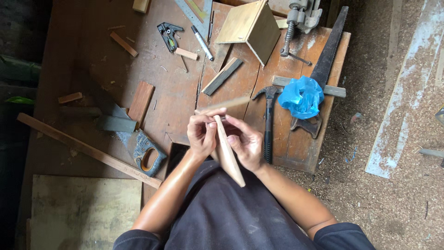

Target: The person assembles a small wooden box by hand. They position nails into pre-drilled holes on wooden panels and use a hammer to drive the nails, joining the pieces together. The person repeatedly repositions the panels and hammers nails until the box structure is formed.

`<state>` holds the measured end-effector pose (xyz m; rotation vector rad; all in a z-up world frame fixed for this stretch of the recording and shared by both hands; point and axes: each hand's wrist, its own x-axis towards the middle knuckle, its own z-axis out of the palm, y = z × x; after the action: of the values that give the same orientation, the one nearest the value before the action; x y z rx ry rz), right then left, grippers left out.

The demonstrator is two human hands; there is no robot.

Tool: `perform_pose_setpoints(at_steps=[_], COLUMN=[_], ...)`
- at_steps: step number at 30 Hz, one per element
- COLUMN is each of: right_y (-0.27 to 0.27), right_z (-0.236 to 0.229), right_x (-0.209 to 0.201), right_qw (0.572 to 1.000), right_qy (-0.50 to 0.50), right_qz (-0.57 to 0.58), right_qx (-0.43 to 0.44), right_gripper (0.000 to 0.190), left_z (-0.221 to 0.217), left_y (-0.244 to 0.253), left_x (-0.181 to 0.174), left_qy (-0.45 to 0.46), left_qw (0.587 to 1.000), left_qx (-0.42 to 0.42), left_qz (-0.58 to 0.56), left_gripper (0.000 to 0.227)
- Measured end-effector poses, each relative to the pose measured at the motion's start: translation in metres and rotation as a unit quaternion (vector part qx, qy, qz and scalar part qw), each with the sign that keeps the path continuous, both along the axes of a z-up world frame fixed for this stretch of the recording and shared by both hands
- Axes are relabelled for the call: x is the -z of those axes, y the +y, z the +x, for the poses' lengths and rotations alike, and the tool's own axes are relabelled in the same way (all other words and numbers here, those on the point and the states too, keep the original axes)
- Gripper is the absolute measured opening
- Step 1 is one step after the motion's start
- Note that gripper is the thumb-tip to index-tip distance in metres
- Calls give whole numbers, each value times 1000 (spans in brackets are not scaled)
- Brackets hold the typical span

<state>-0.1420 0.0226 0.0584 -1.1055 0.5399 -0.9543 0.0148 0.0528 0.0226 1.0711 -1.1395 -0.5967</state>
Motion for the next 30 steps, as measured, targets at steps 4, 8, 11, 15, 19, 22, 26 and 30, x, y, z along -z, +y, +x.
perform_pose_setpoints(at_steps=[4,8,11,15,19,22,26,30], right_y=[0,-3,-1,-2,-6,-7,-5,-3], right_z=[4,7,10,9,7,9,13,13], right_x=[-12,-14,-13,-14,-19,-23,-28,-29], right_qw=[999,989,986,967,950,948,972,965], right_qy=[8,115,141,183,222,223,176,187], right_qz=[-23,-95,-91,-175,-219,-227,-154,-181], right_qx=[-31,-10,12,15,5,2,2,-4], right_gripper=[55,57,53,51,49,49,65,57], left_z=[-10,-16,-15,-12,-11,-12,-11,-12], left_y=[-2,-5,-3,-1,1,0,-2,1], left_x=[14,25,30,34,34,33,29,24], left_qy=[-6,-13,-46,-94,-106,-83,-69,-43], left_qw=[997,993,992,987,985,988,988,991], left_qx=[-57,-93,-96,-108,-122,-111,-113,-111], left_qz=[-57,-65,-62,-71,-62,-65,-74,-55], left_gripper=[16,18,19,19,23,26,24,25])
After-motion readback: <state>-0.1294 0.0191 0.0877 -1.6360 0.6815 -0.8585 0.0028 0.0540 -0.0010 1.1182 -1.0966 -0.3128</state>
